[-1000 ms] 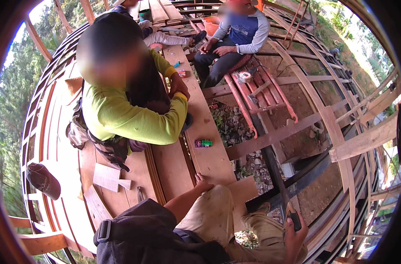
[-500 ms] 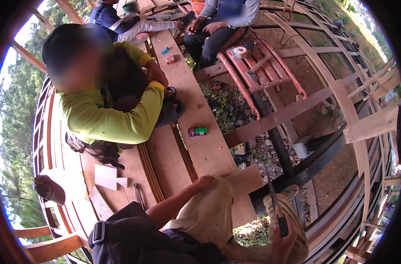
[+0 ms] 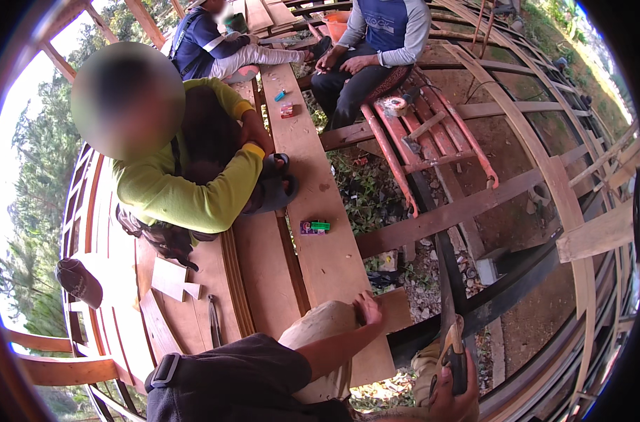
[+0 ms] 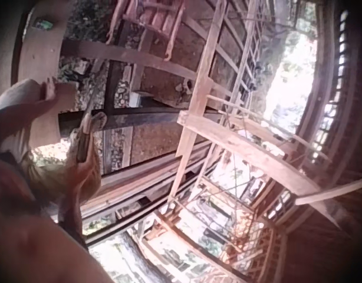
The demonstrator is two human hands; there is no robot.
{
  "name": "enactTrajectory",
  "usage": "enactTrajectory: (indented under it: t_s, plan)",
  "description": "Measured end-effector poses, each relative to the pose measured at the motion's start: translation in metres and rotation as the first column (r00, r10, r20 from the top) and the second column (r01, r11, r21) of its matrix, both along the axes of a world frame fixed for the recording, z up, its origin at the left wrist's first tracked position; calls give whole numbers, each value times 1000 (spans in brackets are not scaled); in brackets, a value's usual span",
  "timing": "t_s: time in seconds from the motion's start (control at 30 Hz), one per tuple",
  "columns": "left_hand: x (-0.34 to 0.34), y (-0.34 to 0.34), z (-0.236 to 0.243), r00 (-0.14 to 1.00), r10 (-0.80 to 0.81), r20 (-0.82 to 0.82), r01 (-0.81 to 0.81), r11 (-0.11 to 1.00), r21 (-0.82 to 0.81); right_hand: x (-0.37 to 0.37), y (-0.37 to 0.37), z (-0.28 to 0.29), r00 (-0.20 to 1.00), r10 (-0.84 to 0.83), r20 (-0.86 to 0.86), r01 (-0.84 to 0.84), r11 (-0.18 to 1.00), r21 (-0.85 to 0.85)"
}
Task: The person saws a piece of wood by hand while it is positioned on a wooden frame, then holds the wood and marks it with a dark object.
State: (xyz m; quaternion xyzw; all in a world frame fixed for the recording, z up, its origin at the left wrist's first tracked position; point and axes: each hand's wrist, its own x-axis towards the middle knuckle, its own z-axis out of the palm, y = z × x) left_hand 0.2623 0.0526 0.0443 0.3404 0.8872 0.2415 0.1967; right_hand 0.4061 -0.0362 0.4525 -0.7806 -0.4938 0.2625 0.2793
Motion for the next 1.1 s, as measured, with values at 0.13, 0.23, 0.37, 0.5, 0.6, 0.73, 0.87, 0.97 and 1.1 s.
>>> enactTrajectory:
  t_s: [0.13, 0.23, 0.37, 0.5, 0.6, 0.73, 0.87, 0.97, 1.1]
  plan:
    - [32, 3, 38, 943, -284, -174, 286, 958, -9, 0, 10, 39, 984, 93, 154, -98, 995, 27]
    - [6, 5, 27, 938, -236, -255, 249, 968, 22, -9, 15, 45, 973, 192, 130, -198, 980, 33]
    - [12, 0, 20, 920, -255, -296, 297, 949, 104, 1, 15, 44, 972, 226, 68, -229, 973, 39]
    - [5, 5, 4, 893, -256, -371, 331, 931, 152, -3, 19, 58, 988, 157, 18, -157, 987, 28]
    - [29, 9, 9, 919, -277, -280, 319, 940, 118, -2, 23, 55, 986, 140, 94, -139, 990, -10]
    - [1, -2, 19, 946, -289, -145, 304, 948, 98, 0, 13, 19, 999, -16, -50, 10, 993, -114]
    - [-11, 33, 45, 912, -399, 93, 407, 909, -87, 20, 15, 22, 985, -153, -83, 120, 944, -309]
    - [-45, 64, 73, 844, -382, 376, 483, 846, -224, 14, 25, 20, 949, -219, -225, 145, 941, -305]
    - [-94, 75, 56, 544, -141, 827, 549, 805, -224, 4, 31, 10, 954, -192, -232, 110, 939, -326]
